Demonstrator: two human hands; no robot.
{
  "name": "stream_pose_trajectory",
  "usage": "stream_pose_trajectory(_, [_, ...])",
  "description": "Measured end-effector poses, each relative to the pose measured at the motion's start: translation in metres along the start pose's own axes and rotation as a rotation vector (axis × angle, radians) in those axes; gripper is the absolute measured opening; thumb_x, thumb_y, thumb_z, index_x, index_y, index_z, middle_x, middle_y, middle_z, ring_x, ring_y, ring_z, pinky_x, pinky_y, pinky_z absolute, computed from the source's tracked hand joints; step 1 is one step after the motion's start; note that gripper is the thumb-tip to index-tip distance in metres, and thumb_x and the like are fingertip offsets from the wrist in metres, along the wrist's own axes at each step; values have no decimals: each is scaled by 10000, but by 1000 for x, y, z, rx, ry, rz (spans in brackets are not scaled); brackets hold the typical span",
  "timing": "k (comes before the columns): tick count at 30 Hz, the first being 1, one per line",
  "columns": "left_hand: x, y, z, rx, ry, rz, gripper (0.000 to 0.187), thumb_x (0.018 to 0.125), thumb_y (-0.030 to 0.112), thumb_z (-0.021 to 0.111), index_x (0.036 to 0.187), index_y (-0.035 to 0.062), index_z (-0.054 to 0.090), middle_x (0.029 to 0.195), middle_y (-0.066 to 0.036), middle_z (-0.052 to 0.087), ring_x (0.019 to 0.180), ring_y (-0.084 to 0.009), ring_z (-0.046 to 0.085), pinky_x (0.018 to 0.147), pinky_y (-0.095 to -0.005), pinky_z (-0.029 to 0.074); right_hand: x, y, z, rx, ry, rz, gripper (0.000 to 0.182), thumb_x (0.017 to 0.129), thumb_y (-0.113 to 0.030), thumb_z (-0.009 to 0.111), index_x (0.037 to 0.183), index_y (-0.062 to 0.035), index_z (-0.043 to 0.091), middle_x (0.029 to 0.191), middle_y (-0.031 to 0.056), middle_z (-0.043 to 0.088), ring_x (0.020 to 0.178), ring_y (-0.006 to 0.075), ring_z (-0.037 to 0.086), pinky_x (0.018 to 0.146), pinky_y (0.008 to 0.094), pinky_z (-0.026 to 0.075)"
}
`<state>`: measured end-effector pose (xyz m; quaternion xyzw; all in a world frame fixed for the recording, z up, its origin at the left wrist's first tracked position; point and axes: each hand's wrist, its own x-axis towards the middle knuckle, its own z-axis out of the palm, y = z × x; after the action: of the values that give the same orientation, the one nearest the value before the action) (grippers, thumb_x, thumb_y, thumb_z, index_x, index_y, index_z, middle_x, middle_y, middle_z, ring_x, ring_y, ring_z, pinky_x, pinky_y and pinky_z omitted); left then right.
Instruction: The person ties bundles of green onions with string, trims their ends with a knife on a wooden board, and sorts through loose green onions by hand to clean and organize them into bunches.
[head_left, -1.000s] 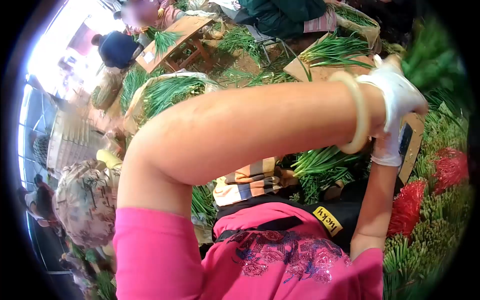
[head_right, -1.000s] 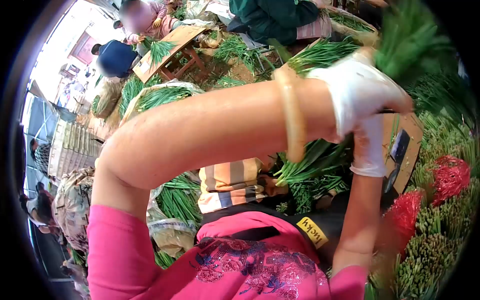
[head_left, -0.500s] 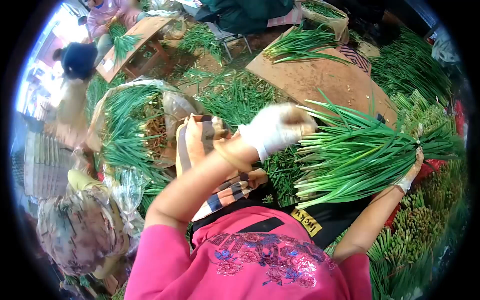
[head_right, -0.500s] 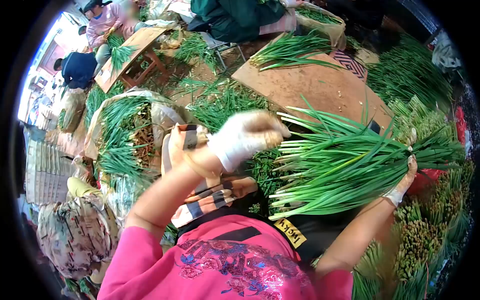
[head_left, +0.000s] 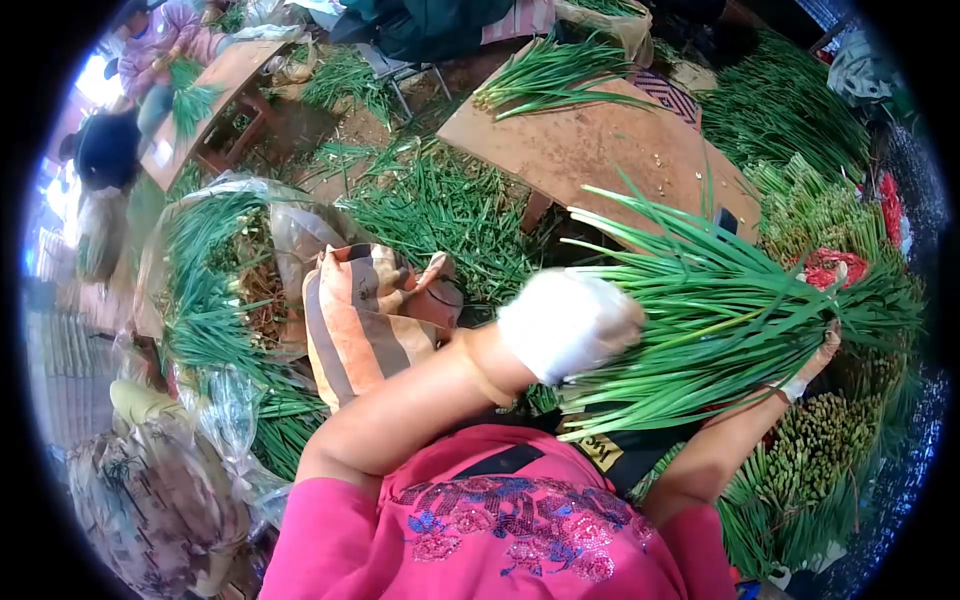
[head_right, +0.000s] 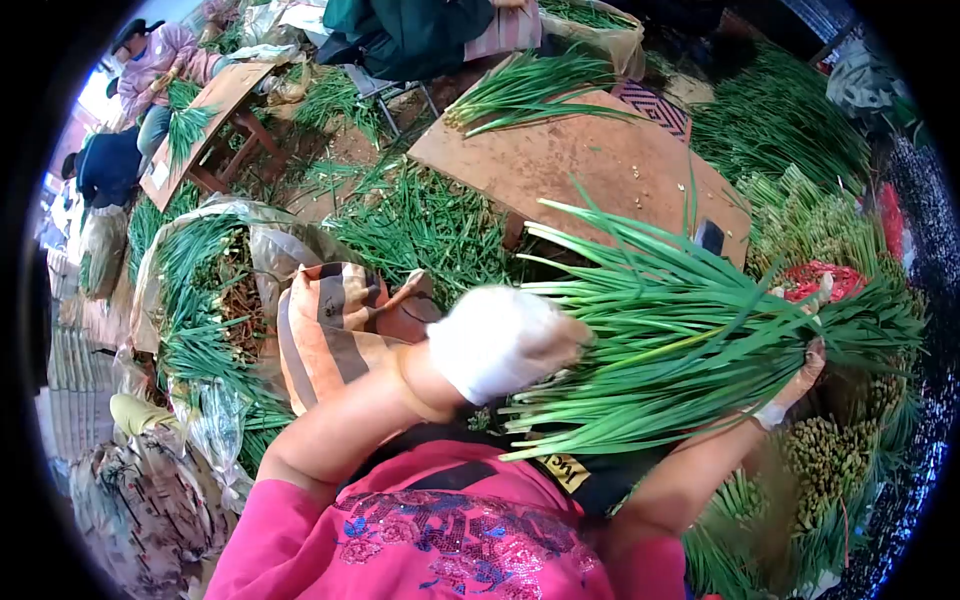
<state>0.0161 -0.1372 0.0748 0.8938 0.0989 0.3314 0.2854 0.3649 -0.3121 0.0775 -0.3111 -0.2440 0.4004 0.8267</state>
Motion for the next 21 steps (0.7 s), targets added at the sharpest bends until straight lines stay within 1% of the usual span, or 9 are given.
stream_pose_trajectory(8, [35, 26, 35, -77, 45, -10, 144, 800, 214, 633, 819, 76, 597, 718, -104, 563, 711, -295, 599, 622, -378, 481, -4, 15, 15, -132, -75, -36, 577, 841, -272, 543, 1364, -72, 404, 1177, 124, 571, 1209, 328, 455, 1056, 468, 329])
stream_pose_trajectory(10, [30, 13, 35, -584, 304, -33, 160, 846, 199, 623, 801, 50, 590, 778, -99, 609, 726, -255, 614, 685, -335, 491, -3, 26, 41, -10, -128, -90, 598, 844, -242, 525, 1394, -72, 363, 1188, 153, 568, 1210, 329, 456, 1030, 475, 358])
stream_pose_trajectory(11, [23, 14, 31, -1002, 247, -439, 168, 886, 186, 599, 818, 36, 564, 843, -99, 638, 769, -221, 617, 760, -320, 488, -4, 23, 38, -37, -49, -109, 598, 844, -234, 522, 1397, -74, 360, 1185, 155, 570, 1198, 327, 463, 1020, 475, 365])
stream_pose_trajectory(12, [18, 3, 18, -1502, 280, -530, 133, 893, 157, 582, 834, 49, 532, 773, -68, 607, 704, -209, 593, 709, -337, 501, -5, 19, 34, -68, 29, -128, 598, 845, -226, 518, 1401, -75, 356, 1183, 156, 573, 1187, 326, 471, 1011, 475, 373])
stream_pose_trajectory(14, [-5, -19, -13, -1857, 253, -653, 150, 885, 163, 580, 817, 61, 493, 576, 18, 431, 445, -76, 397, 410, -232, 378, 0, 6, 9, -94, -68, -138, 635, 853, -232, 519, 1442, -124, 309, 1222, 123, 561, 1144, 285, 498, 984, 441, 397])
stream_pose_trajectory(15, [-28, -46, -26, -1866, 87, -613, 160, 923, 190, 547, 841, 57, 513, 620, 46, 429, 487, -32, 372, 412, -178, 298, 0, -7, -7, -41, -99, -90, 618, 861, -258, 508, 1435, -121, 325, 1240, 124, 551, 1149, 278, 497, 985, 438, 397])
stream_pose_trajectory(17, [-64, -79, -38, -1158, 164, -877, 111, 907, 175, 571, 884, 67, 555, 643, 55, 462, 476, -23, 357, 403, -170, 283, -1, -30, -29, 9, -112, -56, 601, 869, -286, 497, 1425, -116, 345, 1258, 126, 539, 1154, 271, 497, 985, 435, 398])
stream_pose_trajectory(18, [-92, -113, -42, -677, -134, -1018, 152, 878, 212, 603, 875, 60, 595, 697, -15, 570, 539, -126, 519, 463, -256, 411, 0, -33, -26, -9, -85, -78, 599, 870, -289, 497, 1423, -114, 348, 1259, 126, 539, 1153, 271, 497, 985, 435, 398])
stream_pose_trajectory(21, [-92, -94, -54, 301, -564, -705, 314, 839, 371, 616, 930, 73, 648, 850, -135, 650, 811, -304, 633, 691, -397, 501, -1, -30, -1, -93, 13, -146, 593, 872, -299, 495, 1417, -109, 357, 1262, 125, 537, 1152, 271, 498, 984, 436, 398])
